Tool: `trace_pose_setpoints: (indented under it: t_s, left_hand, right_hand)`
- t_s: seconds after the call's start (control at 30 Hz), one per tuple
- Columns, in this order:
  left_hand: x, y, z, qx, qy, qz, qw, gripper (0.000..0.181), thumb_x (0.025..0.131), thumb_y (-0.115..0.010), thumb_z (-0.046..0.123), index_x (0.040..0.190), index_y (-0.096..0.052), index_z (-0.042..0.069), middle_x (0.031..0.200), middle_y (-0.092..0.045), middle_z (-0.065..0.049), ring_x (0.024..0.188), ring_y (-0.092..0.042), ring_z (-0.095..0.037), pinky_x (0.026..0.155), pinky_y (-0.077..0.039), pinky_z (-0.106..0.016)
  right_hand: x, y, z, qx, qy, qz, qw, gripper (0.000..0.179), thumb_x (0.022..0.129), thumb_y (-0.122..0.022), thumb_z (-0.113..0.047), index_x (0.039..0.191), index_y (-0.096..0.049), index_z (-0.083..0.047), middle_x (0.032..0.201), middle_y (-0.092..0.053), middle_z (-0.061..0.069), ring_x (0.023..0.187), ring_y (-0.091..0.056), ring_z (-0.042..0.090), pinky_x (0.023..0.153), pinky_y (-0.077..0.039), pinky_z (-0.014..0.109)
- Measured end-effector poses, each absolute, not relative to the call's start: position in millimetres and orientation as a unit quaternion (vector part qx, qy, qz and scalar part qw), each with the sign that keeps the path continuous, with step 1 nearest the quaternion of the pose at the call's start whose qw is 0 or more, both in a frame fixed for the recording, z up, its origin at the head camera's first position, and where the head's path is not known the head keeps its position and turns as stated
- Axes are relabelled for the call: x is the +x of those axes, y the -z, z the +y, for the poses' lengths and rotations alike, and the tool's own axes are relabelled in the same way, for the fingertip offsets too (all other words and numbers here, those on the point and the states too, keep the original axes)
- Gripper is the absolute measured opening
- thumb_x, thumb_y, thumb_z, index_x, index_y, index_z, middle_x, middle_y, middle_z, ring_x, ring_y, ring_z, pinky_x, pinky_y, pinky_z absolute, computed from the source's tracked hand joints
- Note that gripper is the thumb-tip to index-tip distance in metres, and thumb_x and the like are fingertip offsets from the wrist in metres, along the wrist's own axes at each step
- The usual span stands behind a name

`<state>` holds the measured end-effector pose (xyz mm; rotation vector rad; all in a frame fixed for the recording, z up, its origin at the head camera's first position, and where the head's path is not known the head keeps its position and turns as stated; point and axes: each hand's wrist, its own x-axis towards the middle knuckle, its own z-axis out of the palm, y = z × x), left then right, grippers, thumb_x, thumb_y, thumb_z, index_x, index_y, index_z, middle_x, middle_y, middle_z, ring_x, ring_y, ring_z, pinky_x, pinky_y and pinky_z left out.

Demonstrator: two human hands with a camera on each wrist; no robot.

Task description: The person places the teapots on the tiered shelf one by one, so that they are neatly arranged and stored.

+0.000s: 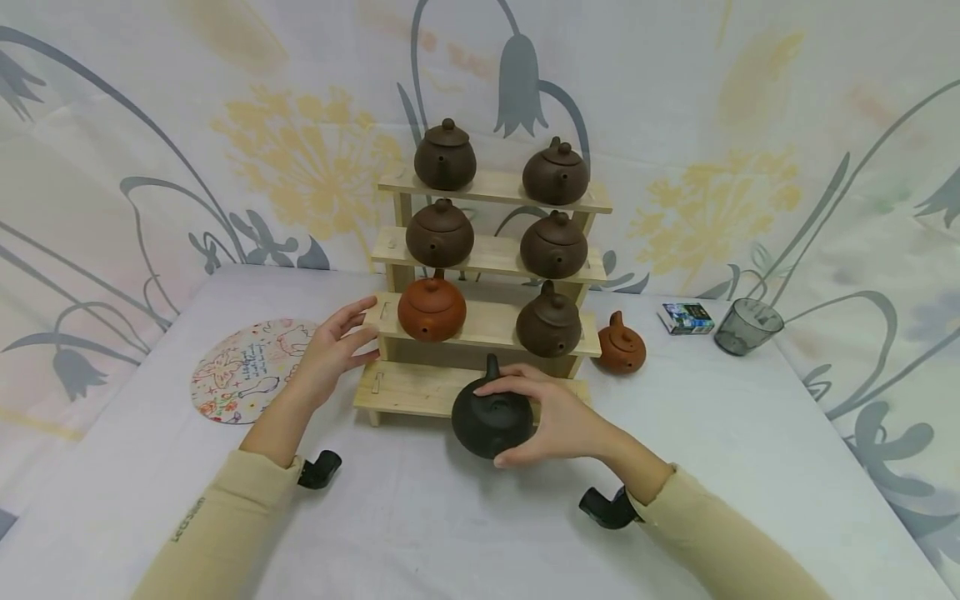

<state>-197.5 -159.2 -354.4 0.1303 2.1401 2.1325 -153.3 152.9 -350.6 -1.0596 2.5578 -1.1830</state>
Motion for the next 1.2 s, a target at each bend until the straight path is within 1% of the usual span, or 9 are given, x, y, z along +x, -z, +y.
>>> trace_pose_setpoints:
  t_s: [0.27, 0.43, 0.53, 0.67, 0.83, 1.03, 1.2]
  left_hand:
    - [-198.1, 354.6, -160.0, 0.045, -0.703, 0.707, 0.058, 0.051, 0.098, -0.045, 0.010, 0.146, -0.028, 0.006, 0.135, -0.033, -0.020, 0.116, -0.043, -0.024, 0.095, -0.045, -0.039]
    - [-198.3, 353.8, -159.7, 0.044, -0.703, 0.708, 0.056, 0.051, 0.098, -0.045, 0.010, 0.145, -0.029, 0.005, 0.136, -0.034, -0.020, 0.115, -0.045, -0.023, 0.095, -0.045, -0.039]
    - [-198.0, 353.5, -159.4, 0.045, -0.702, 0.708, 0.056, 0.050, 0.098, -0.045, 0.009, 0.145, -0.029, 0.005, 0.136, -0.034, -0.020, 0.114, -0.046, -0.022, 0.095, -0.045, -0.040]
    - [-197.8, 353.7, -159.5, 0.042, -0.701, 0.710, 0.057, 0.050, 0.098, -0.045, 0.010, 0.145, -0.029, 0.006, 0.135, -0.034, -0.019, 0.113, -0.046, -0.022, 0.095, -0.044, -0.040]
    - [-198.1, 353.3, -159.8, 0.041, -0.700, 0.711, 0.056, 0.050, 0.098, -0.045, 0.012, 0.145, -0.029, 0.006, 0.135, -0.034, -0.020, 0.116, -0.045, -0.026, 0.096, -0.043, -0.041]
    - [-197.9, 353.9, -160.1, 0.043, -0.701, 0.709, 0.057, 0.051, 0.098, -0.046, 0.012, 0.146, -0.029, 0.006, 0.137, -0.033, -0.020, 0.119, -0.043, -0.030, 0.097, -0.042, -0.043]
    - [-197.8, 355.0, -160.0, 0.041, -0.703, 0.708, 0.057, 0.051, 0.098, -0.045, 0.012, 0.146, -0.029, 0.006, 0.138, -0.032, -0.020, 0.120, -0.042, -0.031, 0.098, -0.042, -0.044]
  right_hand:
    - [-161.3, 352.1, 123.5, -0.343, 0.388, 0.853, 0.071, 0.067, 0.059, -0.087, -0.037, 0.119, -0.060, -0.034, 0.133, -0.042, 0.004, 0.119, -0.043, 0.024, 0.092, -0.043, 0.045]
    - [-165.5, 350.7, 107.0, -0.341, 0.394, 0.850, 0.078, 0.066, 0.059, -0.087, -0.036, 0.120, -0.060, -0.034, 0.135, -0.040, 0.006, 0.120, -0.042, 0.027, 0.092, -0.043, 0.045]
    - [-168.3, 351.6, 97.5, -0.348, 0.402, 0.843, 0.077, 0.066, 0.060, -0.087, -0.034, 0.120, -0.061, -0.032, 0.131, -0.043, 0.004, 0.116, -0.044, 0.025, 0.090, -0.044, 0.042]
    - [-172.0, 354.5, 86.3, -0.355, 0.406, 0.839, 0.069, 0.067, 0.060, -0.087, -0.033, 0.121, -0.060, -0.031, 0.123, -0.046, -0.001, 0.107, -0.048, 0.018, 0.087, -0.046, 0.036]
    - [-173.6, 354.3, 74.3, -0.355, 0.410, 0.838, 0.059, 0.067, 0.060, -0.087, -0.032, 0.121, -0.061, -0.030, 0.117, -0.050, -0.002, 0.101, -0.049, 0.014, 0.083, -0.047, 0.033]
    - [-173.5, 354.1, 63.3, -0.331, 0.415, 0.846, 0.052, 0.068, 0.061, -0.087, -0.032, 0.124, -0.060, -0.028, 0.119, -0.050, -0.001, 0.104, -0.049, 0.013, 0.085, -0.046, 0.033]
    - [-173.7, 356.3, 62.2, -0.322, 0.420, 0.846, 0.057, 0.071, 0.063, -0.087, -0.031, 0.127, -0.058, -0.027, 0.123, -0.049, 0.001, 0.109, -0.047, 0.015, 0.090, -0.044, 0.038]
